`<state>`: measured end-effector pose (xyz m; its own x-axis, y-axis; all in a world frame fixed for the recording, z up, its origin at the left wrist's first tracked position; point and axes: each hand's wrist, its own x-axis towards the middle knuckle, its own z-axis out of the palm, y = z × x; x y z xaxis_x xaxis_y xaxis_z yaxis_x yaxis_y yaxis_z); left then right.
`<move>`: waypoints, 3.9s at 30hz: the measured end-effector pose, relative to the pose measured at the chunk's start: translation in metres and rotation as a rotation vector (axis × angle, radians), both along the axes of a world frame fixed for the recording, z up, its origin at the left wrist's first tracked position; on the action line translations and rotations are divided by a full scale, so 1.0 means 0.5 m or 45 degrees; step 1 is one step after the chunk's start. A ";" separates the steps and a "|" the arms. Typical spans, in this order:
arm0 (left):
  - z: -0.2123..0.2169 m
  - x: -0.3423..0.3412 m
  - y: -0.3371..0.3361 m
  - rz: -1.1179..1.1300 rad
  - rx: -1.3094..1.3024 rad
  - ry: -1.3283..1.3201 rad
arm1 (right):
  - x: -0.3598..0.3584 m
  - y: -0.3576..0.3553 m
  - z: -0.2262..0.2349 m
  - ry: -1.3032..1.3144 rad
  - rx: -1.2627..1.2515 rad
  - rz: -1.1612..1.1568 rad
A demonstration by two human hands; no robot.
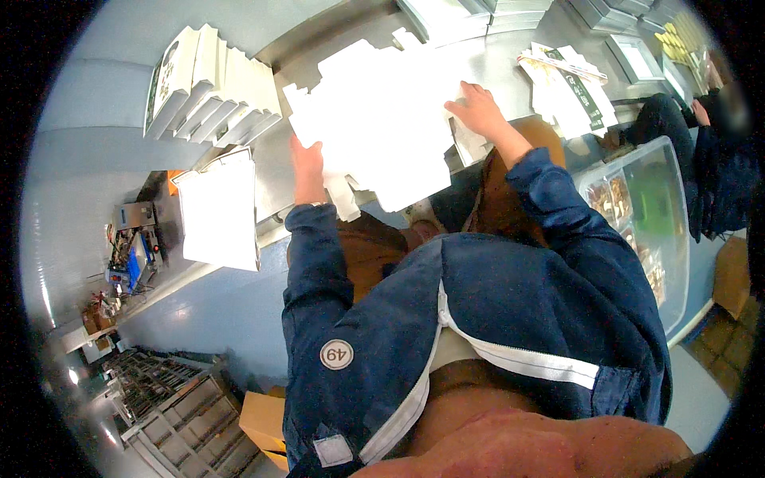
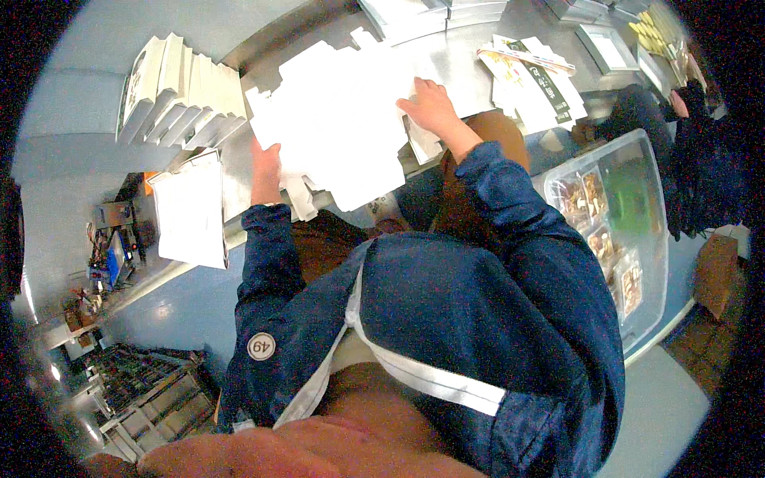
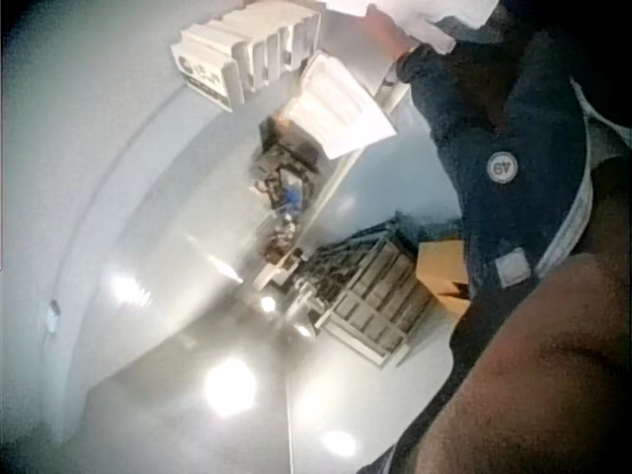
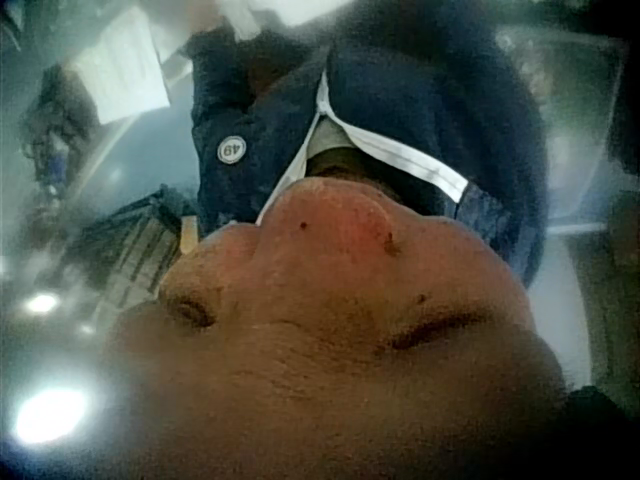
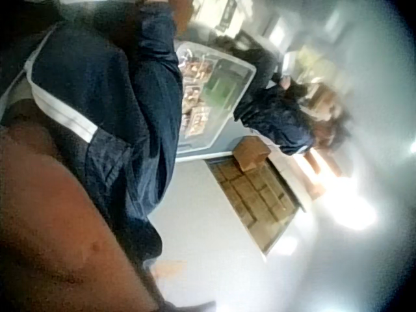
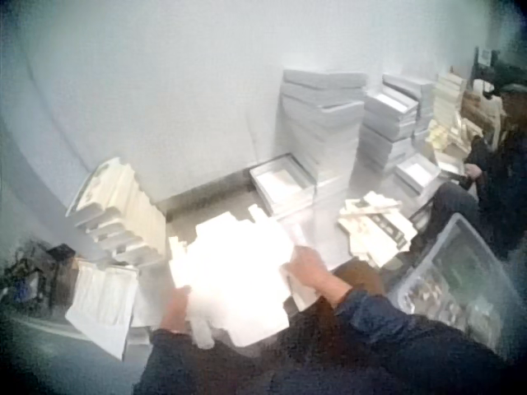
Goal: The person assembles cardboard boxes by hand on a work surface, folding the sides and flaps of pre-cut cardboard sheets to form a container.
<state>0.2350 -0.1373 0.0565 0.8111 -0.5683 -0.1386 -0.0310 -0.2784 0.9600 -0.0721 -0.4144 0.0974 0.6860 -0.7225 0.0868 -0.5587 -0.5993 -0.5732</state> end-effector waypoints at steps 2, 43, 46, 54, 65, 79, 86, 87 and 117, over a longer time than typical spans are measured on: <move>0.044 -0.019 -0.013 0.133 0.042 0.090 | 0.001 0.002 0.011 0.009 -0.024 0.023; 0.021 -0.325 -0.146 -0.068 0.621 -1.354 | 0.122 0.109 0.057 -0.547 0.840 0.262; 0.027 -0.328 -0.151 -0.138 0.729 -1.309 | 0.140 0.155 0.009 -0.501 0.316 0.381; 0.020 -0.280 -0.122 -0.239 0.687 -1.338 | 0.148 0.181 -0.012 -0.171 -0.326 0.463; 0.044 -0.229 -0.110 -0.468 0.635 -1.151 | 0.156 0.175 -0.035 -0.180 -0.261 0.463; 0.001 -0.197 -0.105 -0.164 0.374 -1.111 | 0.148 0.124 0.107 -0.550 0.094 0.298; 0.028 -0.217 -0.125 -0.018 0.245 -0.606 | 0.197 0.179 0.091 -0.186 0.297 0.363; 0.033 -0.213 -0.126 -0.018 0.243 -0.623 | 0.215 0.182 0.068 -0.240 0.799 0.388; 0.081 -0.163 -0.132 0.021 0.825 -0.508 | 0.236 0.262 -0.001 0.255 0.317 0.601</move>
